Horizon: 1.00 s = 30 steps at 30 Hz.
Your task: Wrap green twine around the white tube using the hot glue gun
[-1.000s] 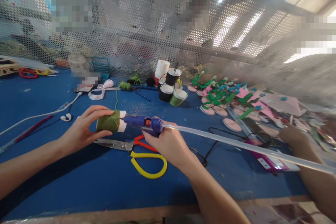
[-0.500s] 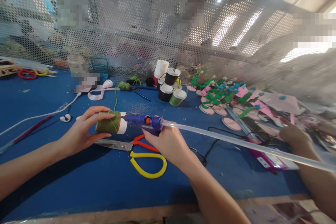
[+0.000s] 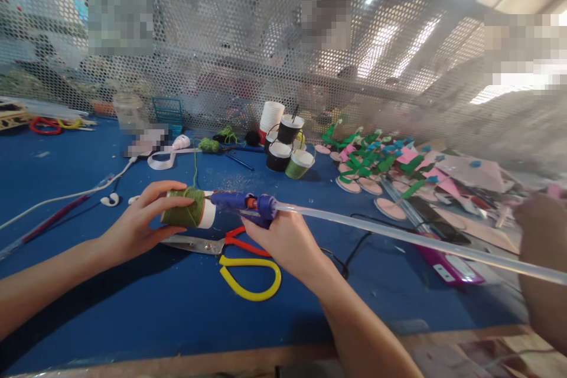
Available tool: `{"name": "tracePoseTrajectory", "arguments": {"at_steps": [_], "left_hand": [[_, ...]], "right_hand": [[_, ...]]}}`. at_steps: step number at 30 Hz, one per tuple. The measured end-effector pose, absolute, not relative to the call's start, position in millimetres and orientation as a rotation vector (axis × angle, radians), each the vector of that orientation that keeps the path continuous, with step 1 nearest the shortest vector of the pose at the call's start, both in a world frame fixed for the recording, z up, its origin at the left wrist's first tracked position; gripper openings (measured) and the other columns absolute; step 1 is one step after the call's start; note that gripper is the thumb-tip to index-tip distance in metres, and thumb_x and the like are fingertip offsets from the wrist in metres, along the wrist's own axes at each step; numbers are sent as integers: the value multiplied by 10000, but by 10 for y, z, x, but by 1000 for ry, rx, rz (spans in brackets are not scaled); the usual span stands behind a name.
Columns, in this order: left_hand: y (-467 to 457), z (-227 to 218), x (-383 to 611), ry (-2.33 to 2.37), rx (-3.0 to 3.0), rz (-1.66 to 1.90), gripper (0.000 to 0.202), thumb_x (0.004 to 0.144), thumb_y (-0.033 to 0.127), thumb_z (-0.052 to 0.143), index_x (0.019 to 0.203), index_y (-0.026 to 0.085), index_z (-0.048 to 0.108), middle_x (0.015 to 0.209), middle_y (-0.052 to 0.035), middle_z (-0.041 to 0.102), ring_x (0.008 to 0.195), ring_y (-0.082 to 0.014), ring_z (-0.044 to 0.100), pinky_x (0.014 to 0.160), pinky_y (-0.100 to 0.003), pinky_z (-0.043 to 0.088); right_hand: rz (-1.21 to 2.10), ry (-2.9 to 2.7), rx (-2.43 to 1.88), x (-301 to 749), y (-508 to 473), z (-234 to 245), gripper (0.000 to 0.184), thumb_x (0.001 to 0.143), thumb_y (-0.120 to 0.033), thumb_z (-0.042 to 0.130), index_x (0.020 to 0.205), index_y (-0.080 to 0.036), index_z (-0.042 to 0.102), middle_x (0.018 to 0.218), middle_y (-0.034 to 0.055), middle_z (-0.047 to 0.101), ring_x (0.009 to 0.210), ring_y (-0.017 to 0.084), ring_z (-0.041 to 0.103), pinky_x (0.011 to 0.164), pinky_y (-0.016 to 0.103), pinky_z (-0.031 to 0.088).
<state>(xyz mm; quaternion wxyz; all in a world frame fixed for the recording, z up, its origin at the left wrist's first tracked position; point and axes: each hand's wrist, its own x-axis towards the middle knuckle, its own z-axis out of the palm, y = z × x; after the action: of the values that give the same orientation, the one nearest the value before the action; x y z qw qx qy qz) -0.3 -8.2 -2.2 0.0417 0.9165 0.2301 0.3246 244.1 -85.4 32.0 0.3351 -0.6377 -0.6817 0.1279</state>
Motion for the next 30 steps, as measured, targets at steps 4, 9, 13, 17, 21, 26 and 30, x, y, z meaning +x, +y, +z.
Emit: {"name": "tracePoseTrajectory", "arguments": {"at_steps": [4,9,13,17,21,26,30], "left_hand": [[-110,-24,10,688,2783,1034,394,797,102,551,1139,267,447,1196,-82,425,1094,-237,453,917,-422,433],[-131,-6,22,609,2808,1032,365,815,103,526,1139,252,448,1193,-93,420,1089,-234,441,924,-421,419],[-116,-8,16,582,2828,1046,346,814,107,532,1132,221,459,1186,-102,430,1086,-233,443,919,-408,423],[-92,-11,3,646,2788,1047,368,803,131,561,1136,243,450,1189,-90,436,1091,-234,462,913,-407,437],[-76,9,-8,694,2772,1013,396,796,167,591,1153,242,435,1173,-90,435,1095,-237,469,917,-404,441],[-84,29,9,749,2699,1041,399,772,171,623,1129,233,454,1133,-81,444,1075,-235,479,913,-400,445],[-85,31,22,759,2653,1061,417,756,162,642,1123,236,458,1114,-73,451,1067,-233,482,914,-399,444]], "right_hand": [[344,-1765,-1658,2448,-841,314,167,714,-317,522,657,-191,616,541,10,598,533,178,562,495,265,433],[325,-1748,-1657,2458,-831,314,165,699,-310,539,675,-174,628,582,22,625,564,181,574,541,274,452],[302,-1749,-1633,2456,-837,317,166,706,-306,540,652,-172,621,560,10,619,533,167,566,510,258,447],[283,-1773,-1613,2439,-858,335,160,713,-272,528,653,-174,640,536,11,613,521,168,568,487,251,443],[239,-1800,-1608,2424,-877,355,163,714,-255,527,650,-184,658,508,16,598,507,169,565,467,249,438],[257,-1815,-1575,2418,-885,345,144,711,-236,523,652,-189,645,520,11,602,504,158,558,471,241,440],[266,-1805,-1597,2416,-881,298,151,729,-253,514,628,-190,607,509,-4,576,474,140,525,461,236,421]]}}
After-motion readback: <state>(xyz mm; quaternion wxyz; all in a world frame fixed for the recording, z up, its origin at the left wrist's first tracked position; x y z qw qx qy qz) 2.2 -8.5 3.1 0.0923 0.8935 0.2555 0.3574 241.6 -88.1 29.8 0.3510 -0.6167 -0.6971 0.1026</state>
